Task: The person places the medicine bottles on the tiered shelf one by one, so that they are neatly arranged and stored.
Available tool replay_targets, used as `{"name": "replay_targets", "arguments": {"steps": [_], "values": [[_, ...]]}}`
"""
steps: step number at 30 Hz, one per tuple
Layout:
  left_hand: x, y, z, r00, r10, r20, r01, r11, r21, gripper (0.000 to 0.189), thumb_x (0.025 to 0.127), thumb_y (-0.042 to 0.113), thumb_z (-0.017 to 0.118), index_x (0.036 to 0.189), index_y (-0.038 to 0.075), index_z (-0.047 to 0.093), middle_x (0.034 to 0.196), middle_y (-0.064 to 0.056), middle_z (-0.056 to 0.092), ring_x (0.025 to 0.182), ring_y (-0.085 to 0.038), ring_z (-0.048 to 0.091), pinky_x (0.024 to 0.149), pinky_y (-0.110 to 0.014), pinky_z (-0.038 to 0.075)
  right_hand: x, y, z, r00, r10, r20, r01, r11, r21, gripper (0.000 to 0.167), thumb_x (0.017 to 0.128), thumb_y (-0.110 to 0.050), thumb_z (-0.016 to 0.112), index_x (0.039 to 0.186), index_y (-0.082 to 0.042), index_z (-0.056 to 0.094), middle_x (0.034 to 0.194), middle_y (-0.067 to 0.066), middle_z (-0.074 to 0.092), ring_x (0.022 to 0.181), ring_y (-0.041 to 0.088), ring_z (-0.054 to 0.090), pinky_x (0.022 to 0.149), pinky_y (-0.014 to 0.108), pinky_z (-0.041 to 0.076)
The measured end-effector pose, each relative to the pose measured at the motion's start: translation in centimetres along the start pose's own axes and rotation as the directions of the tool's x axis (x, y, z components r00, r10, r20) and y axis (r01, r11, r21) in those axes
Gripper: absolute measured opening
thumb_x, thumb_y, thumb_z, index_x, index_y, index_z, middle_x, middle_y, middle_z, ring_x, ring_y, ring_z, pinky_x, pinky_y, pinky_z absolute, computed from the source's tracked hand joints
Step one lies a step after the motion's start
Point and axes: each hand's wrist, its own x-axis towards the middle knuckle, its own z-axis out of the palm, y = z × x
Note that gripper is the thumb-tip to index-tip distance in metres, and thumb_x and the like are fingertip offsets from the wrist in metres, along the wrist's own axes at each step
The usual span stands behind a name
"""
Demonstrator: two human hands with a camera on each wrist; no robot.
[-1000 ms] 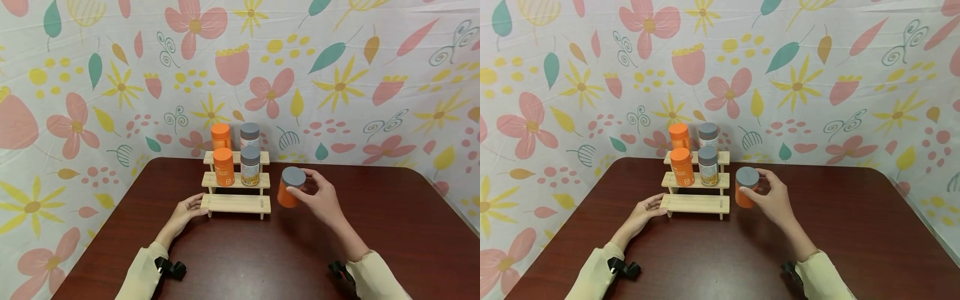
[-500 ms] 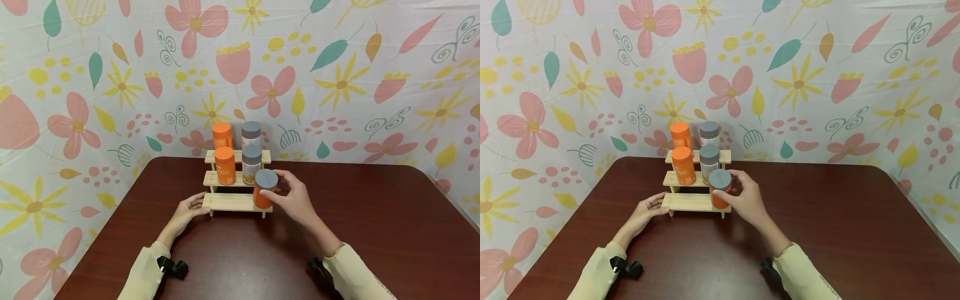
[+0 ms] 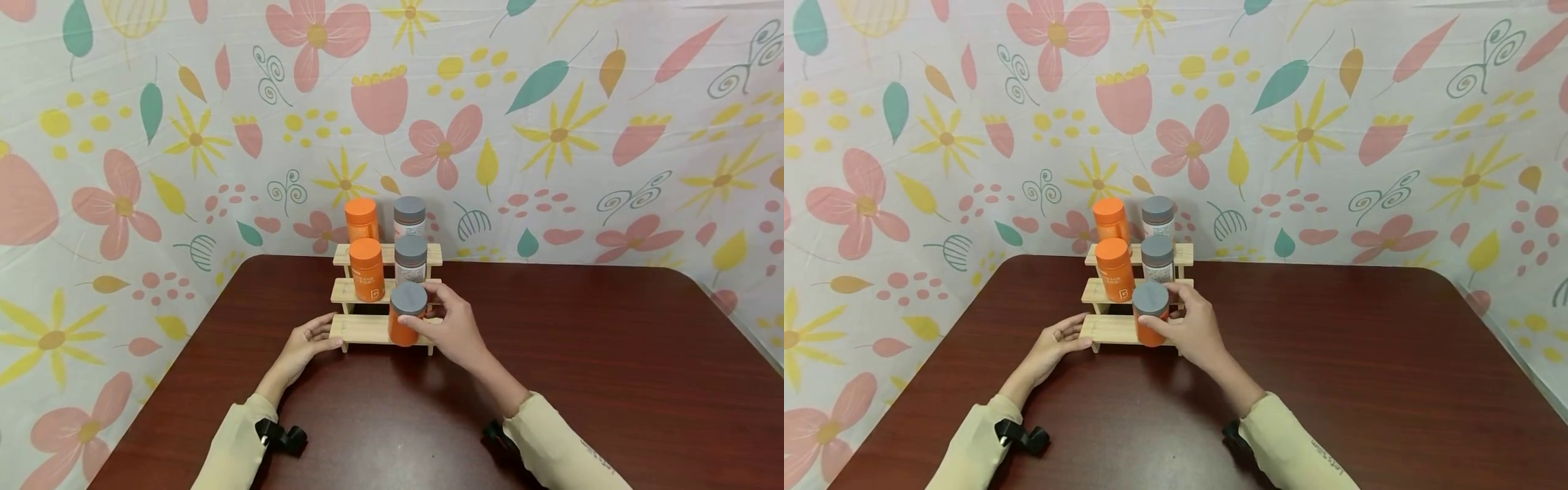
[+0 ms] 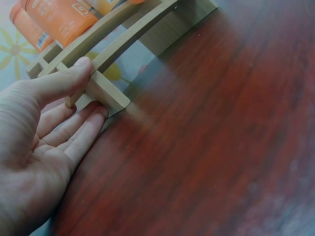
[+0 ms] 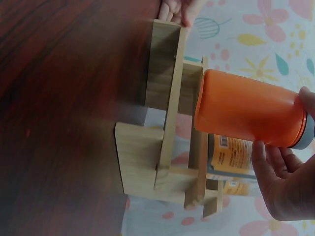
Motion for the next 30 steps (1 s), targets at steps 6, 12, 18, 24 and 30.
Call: {"name": "replay_targets", "arguments": {"steps": [6,12,18,24,30], "values": [[-0.1,0.1,-0.1,1.0,-0.002,0.005,0.002,1.0,0.011,0.068,0.087,0.009,0.072,0.147,0.004,0.042,0.133,-0.021,0.057,0.102,-0.007,0.063,0.085,-0.021,0.052,0.3,-0.1,1.3,1.0,-0.003,-0.007,0.003,1.0,-0.008,0.055,0.078,-0.021,0.083,0.127,-0.01,0.061,0.114,0.01,0.066,0.097,0.021,0.064,0.077,0.027,0.056],[-0.2,0.1,-0.1,1.0,-0.008,0.013,0.008,1.0,0.012,0.067,0.087,0.007,0.071,0.148,0.004,0.041,0.134,-0.024,0.055,0.1,-0.006,0.063,0.084,-0.02,0.051,0.8,0.0,2.3,0.999,-0.04,-0.01,0.04,0.999,-0.017,0.055,0.078,-0.021,0.083,0.126,-0.008,0.061,0.117,0.01,0.065,0.102,0.023,0.065,0.08,0.03,0.058],[-0.1,0.1,-0.1,1.0,0.002,0.021,-0.002,1.0,0.016,0.066,0.088,0.007,0.07,0.148,0.004,0.04,0.135,-0.026,0.054,0.101,-0.007,0.063,0.085,-0.02,0.051,0.8,0.1,2.7,0.998,-0.057,-0.013,0.057,0.997,-0.043,0.058,0.078,-0.02,0.083,0.129,-0.006,0.059,0.12,0.012,0.064,0.102,0.025,0.066,0.08,0.034,0.059],[-0.1,0.2,0.0,1.0,0.002,0.021,-0.002,1.0,0.023,0.067,0.088,0.009,0.07,0.148,0.004,0.04,0.135,-0.026,0.054,0.103,-0.009,0.063,0.086,-0.02,0.051,0.9,0.3,2.8,0.999,-0.014,-0.044,0.012,0.998,-0.055,0.055,0.079,-0.019,0.082,0.128,-0.006,0.06,0.117,0.012,0.065,0.101,0.025,0.066,0.083,0.037,0.058],[-0.1,0.1,-0.1,1.0,-0.006,0.009,0.006,1.0,0.014,0.068,0.087,0.009,0.072,0.148,0.004,0.041,0.134,-0.023,0.056,0.101,-0.006,0.063,0.084,-0.02,0.052,1.0,0.5,3.1,0.998,0.021,-0.052,-0.024,0.997,-0.069,0.056,0.08,-0.021,0.081,0.129,-0.006,0.06,0.119,0.013,0.065,0.105,0.026,0.065,0.085,0.039,0.057]]}}
